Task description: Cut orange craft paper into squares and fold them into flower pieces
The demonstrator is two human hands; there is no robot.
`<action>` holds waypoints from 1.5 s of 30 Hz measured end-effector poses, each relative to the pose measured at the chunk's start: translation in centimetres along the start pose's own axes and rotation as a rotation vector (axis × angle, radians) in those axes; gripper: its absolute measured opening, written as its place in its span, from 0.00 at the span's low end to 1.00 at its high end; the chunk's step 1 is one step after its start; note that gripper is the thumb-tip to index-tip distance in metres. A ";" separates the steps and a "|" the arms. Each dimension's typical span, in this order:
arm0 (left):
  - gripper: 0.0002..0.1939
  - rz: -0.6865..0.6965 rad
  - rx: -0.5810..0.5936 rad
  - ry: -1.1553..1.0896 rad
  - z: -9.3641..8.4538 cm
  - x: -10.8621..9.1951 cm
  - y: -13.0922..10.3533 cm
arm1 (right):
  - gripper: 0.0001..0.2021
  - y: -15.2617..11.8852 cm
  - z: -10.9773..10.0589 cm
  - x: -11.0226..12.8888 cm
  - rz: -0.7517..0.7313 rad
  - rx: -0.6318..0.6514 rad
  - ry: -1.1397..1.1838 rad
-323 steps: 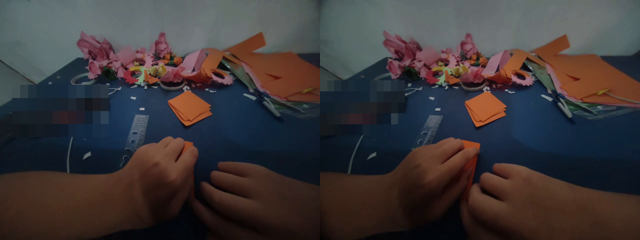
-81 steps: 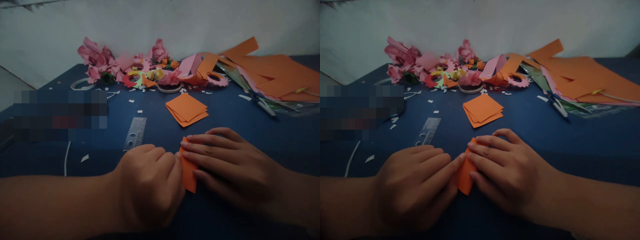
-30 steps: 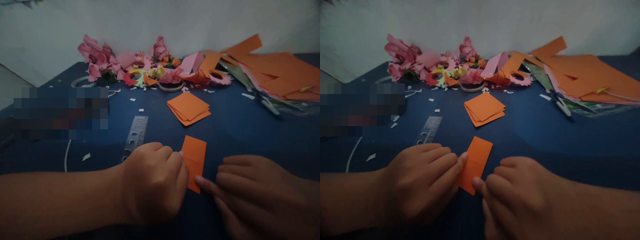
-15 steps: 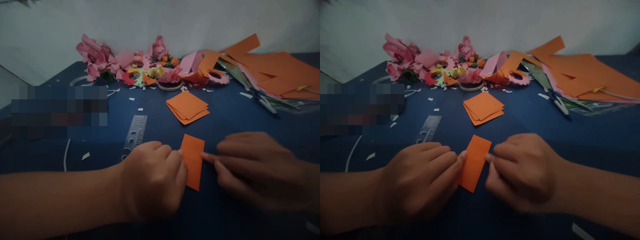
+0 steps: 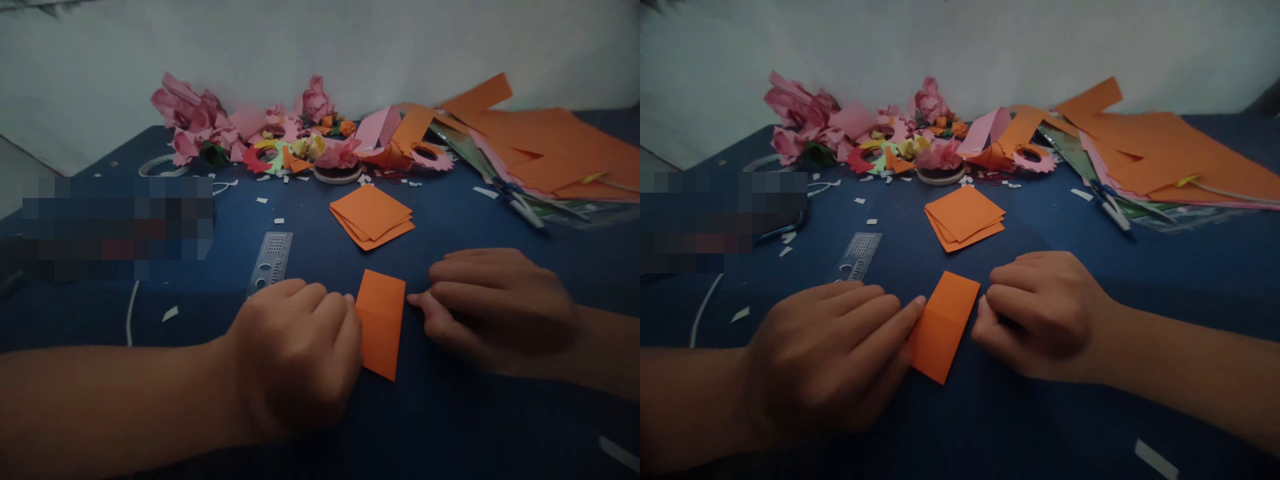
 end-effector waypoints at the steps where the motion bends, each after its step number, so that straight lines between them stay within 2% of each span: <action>1: 0.08 -0.020 -0.018 0.040 -0.3 0.2 -0.1 | 0.18 0.1 0.1 -0.2 0.000 -0.006 -0.005; 4: 0.08 -0.047 -0.043 0.090 -0.8 0.4 -0.2 | 0.18 -0.1 0.3 -0.4 0.000 -0.002 0.013; 9: 0.10 -0.081 -0.068 -0.004 -0.7 0.8 0.1 | 0.17 -0.4 0.0 -0.1 -0.025 -0.018 0.015; 15: 0.11 0.004 -0.176 -0.217 -0.8 0.0 0.1 | 0.14 -1.1 0.5 1.9 -0.206 0.041 -0.053; 18: 0.11 0.006 -0.179 -0.315 -0.4 0.2 0.2 | 0.22 -1.4 0.0 2.6 -0.212 0.042 -0.008; 21: 0.12 0.059 -0.147 -0.392 0.0 -0.1 0.4 | 0.27 -1.1 -0.5 2.1 -0.087 0.073 0.176; 25: 0.19 0.099 -0.134 -0.396 0.1 -0.1 0.3 | 0.21 -0.6 1.1 -1.3 0.345 0.221 0.429; 27: 0.24 0.088 -0.125 -0.398 0.4 0.0 0.2 | 0.20 -0.7 1.4 -2.2 0.442 0.226 0.458; 28: 0.23 0.086 -0.119 -0.389 0.5 0.0 0.1 | 0.20 -0.7 1.4 -2.3 0.448 0.216 0.457; 31: 0.11 0.086 -0.150 -0.307 0.1 0.0 -0.1 | 0.17 -0.7 1.3 -2.7 0.474 0.184 0.436; 32: 0.10 0.076 -0.176 -0.273 -0.2 0.1 -0.2 | 0.15 -0.7 1.2 -2.9 0.485 0.168 0.429; 35: 0.13 0.022 -0.238 -0.173 -1.1 0.7 -0.5 | 0.13 -0.6 1.0 -3.1 0.502 0.117 0.402; 40: 0.11 -0.032 -0.138 -0.157 -0.8 1.3 -0.5 | 0.08 -0.3 0.9 -3.6 0.541 0.107 0.354; 45: 0.14 -0.018 -0.257 -0.251 -1.4 1.2 -0.6 | 0.14 0.1 0.6 -3.8 0.532 0.098 0.300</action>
Point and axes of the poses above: each hand's wrist, its own y-axis towards the middle knuckle, its own z-axis out of the palm, x = y × z, the point moved 10 cm from there along y, towards the middle knuckle, and after that the axes turned 12 degrees about z, right-handed, at the moved point
